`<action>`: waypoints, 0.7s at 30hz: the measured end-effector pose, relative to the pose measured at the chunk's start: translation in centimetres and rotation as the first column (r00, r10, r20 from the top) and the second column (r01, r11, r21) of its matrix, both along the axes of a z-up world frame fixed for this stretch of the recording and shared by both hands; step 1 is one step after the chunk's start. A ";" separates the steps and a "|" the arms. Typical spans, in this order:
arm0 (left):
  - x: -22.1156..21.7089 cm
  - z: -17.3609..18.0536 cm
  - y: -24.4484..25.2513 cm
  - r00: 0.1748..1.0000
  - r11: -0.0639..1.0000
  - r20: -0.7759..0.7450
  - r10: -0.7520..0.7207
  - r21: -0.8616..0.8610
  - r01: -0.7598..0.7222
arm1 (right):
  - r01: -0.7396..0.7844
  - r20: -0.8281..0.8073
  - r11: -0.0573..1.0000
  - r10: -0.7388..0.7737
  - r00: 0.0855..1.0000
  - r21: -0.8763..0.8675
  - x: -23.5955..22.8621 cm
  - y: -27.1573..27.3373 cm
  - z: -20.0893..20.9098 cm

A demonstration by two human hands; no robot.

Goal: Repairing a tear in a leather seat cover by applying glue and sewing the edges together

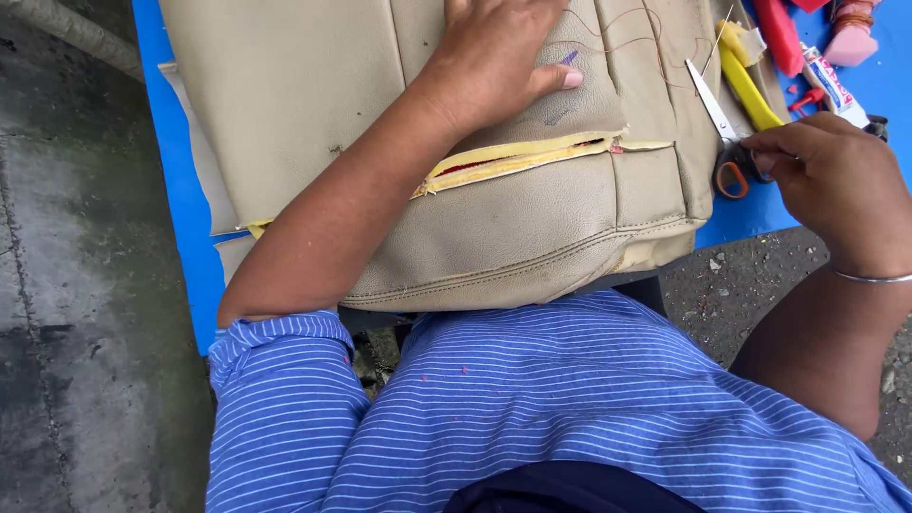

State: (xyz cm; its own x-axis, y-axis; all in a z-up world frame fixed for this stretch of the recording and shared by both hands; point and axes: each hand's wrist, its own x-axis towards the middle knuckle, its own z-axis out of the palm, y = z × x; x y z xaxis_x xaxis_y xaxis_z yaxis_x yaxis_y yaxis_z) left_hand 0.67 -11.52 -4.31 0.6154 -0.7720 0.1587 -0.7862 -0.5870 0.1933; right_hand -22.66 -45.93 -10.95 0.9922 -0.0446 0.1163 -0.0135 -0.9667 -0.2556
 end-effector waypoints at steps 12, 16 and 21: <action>-0.5 -2.1 0.8 1.000 0.934 0.004 -0.005 -0.357 0.006 | 0.083 0.043 0.922 -0.072 0.996 -0.377 15.6 -0.7 -5.0; -0.4 -2.8 0.9 0.997 0.909 0.074 -0.014 -0.415 0.044 | 0.098 0.083 0.906 -0.070 0.994 -0.411 17.8 -0.6 -6.3; -0.5 -1.9 1.6 0.987 0.884 0.140 -0.075 -0.450 0.131 | 0.091 0.136 0.988 -0.073 0.988 -0.128 17.1 -1.5 -5.1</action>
State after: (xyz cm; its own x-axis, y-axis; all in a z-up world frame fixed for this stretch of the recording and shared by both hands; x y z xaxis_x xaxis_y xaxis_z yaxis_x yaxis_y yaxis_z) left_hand 0.21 -9.88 -6.20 0.4920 -0.6552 0.5733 -0.8706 -0.3700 0.3243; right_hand -5.58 -47.46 -16.01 0.9618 -0.1003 0.2547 -0.0689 -0.9892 -0.1291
